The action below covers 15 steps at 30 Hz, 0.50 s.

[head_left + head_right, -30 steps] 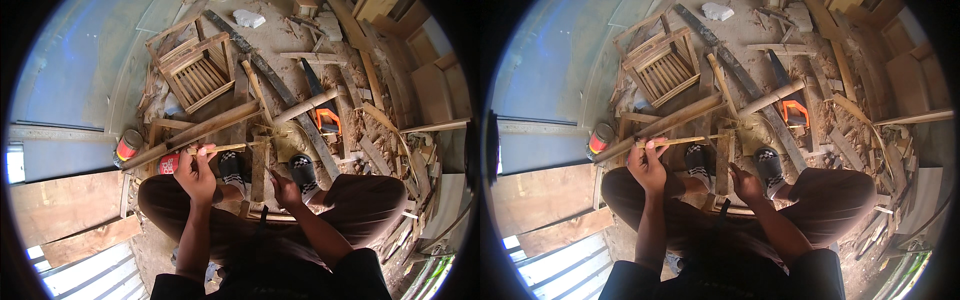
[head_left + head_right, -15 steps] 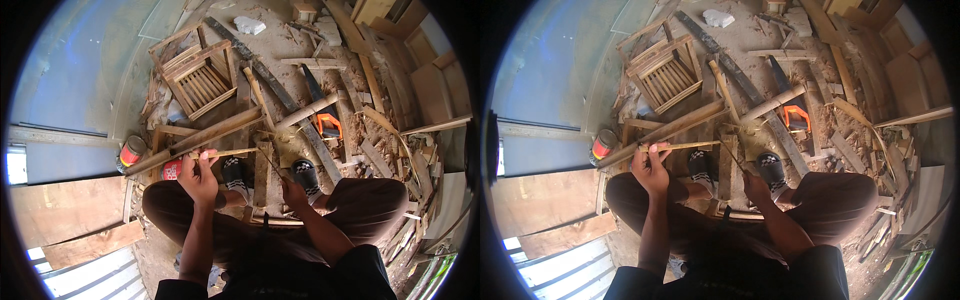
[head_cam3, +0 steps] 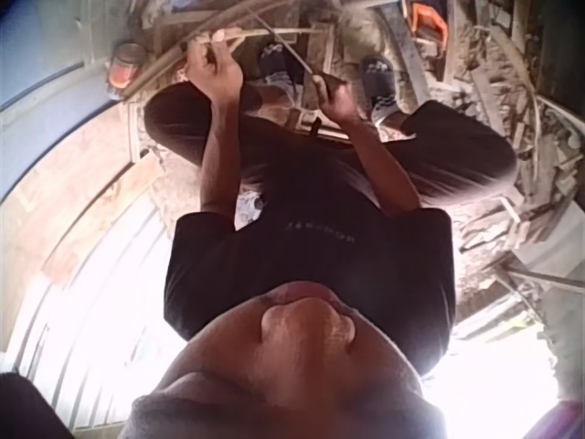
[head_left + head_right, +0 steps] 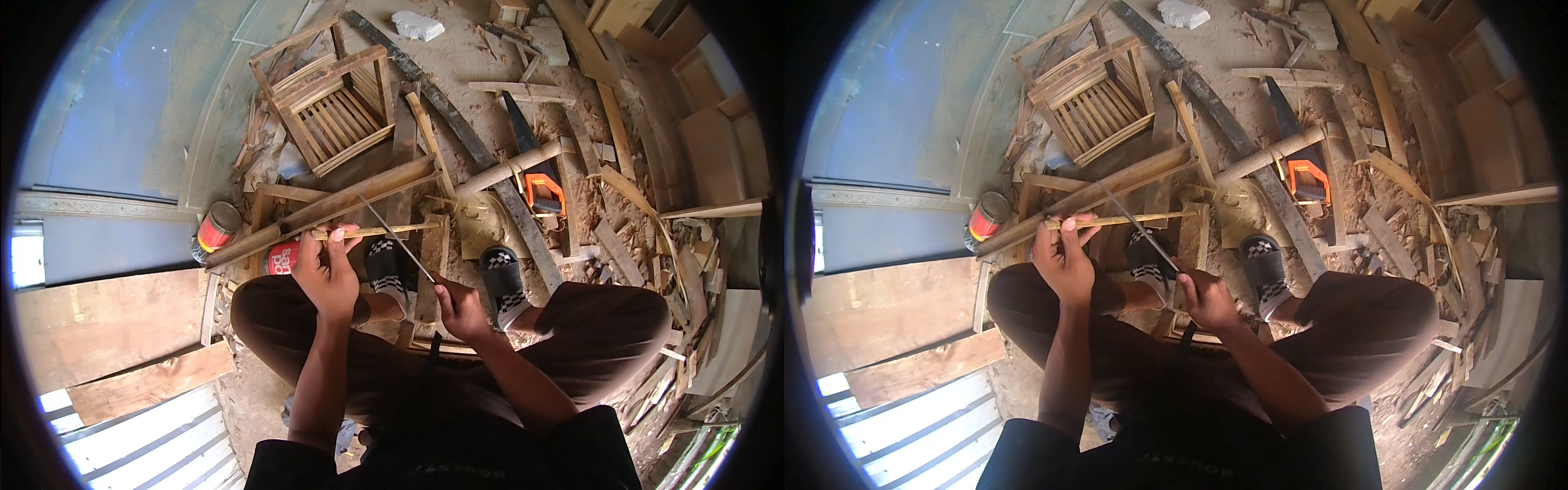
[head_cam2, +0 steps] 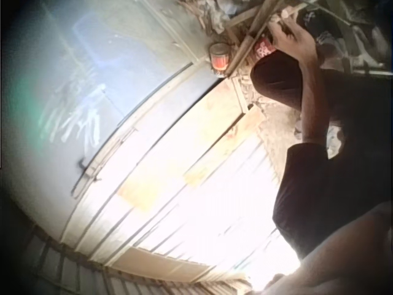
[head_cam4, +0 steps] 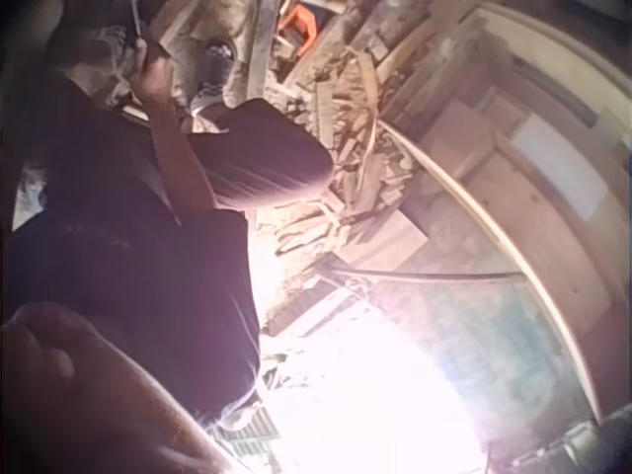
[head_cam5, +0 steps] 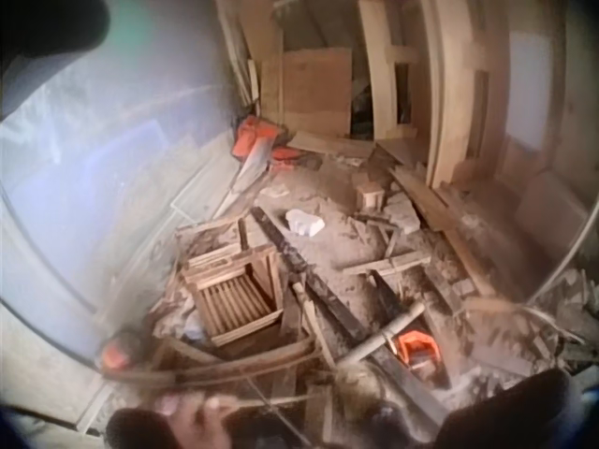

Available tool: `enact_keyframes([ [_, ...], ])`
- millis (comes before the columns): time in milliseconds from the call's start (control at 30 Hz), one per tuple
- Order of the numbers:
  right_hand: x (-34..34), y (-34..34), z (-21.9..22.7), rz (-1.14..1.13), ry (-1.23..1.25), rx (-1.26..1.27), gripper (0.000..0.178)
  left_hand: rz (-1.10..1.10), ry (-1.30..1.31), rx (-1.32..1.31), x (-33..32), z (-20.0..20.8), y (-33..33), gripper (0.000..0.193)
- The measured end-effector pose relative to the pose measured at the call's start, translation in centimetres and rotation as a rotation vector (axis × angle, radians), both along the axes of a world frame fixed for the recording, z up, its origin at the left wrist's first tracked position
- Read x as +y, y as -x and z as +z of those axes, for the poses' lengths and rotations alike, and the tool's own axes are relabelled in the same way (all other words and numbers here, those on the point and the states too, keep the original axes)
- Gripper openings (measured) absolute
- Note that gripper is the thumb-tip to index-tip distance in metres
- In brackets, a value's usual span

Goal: The person sits on the floor and uses a knife to shave and smooth a thin bamboo strip. They repeatedly hold the strip, scrape it with the blade, and inspect the surface while surrounded by wood scraps and tools.

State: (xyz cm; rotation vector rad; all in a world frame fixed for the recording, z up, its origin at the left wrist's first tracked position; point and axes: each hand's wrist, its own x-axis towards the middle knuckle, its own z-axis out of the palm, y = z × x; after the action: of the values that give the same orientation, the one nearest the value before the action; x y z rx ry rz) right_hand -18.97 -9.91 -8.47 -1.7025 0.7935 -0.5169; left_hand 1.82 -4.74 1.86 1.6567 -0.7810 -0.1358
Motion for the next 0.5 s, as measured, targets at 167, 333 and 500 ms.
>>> enact_keyframes([
  [167,-0.4,4.8,-11.6,-0.091,-0.086,0.541,0.045,-0.013,0.048,0.071,-0.4,0.4,0.9,0.015],
  [333,-0.7,1.0,-4.9,-0.045,-0.060,0.276,0.038,-0.029,-0.012,-0.012,0.1,0.1,0.3,0.016],
  [500,0.6,-0.2,-2.2,-0.086,-0.036,0.069,0.035,-0.028,-0.028,-0.029,0.3,0.1,0.1,0.017],
])
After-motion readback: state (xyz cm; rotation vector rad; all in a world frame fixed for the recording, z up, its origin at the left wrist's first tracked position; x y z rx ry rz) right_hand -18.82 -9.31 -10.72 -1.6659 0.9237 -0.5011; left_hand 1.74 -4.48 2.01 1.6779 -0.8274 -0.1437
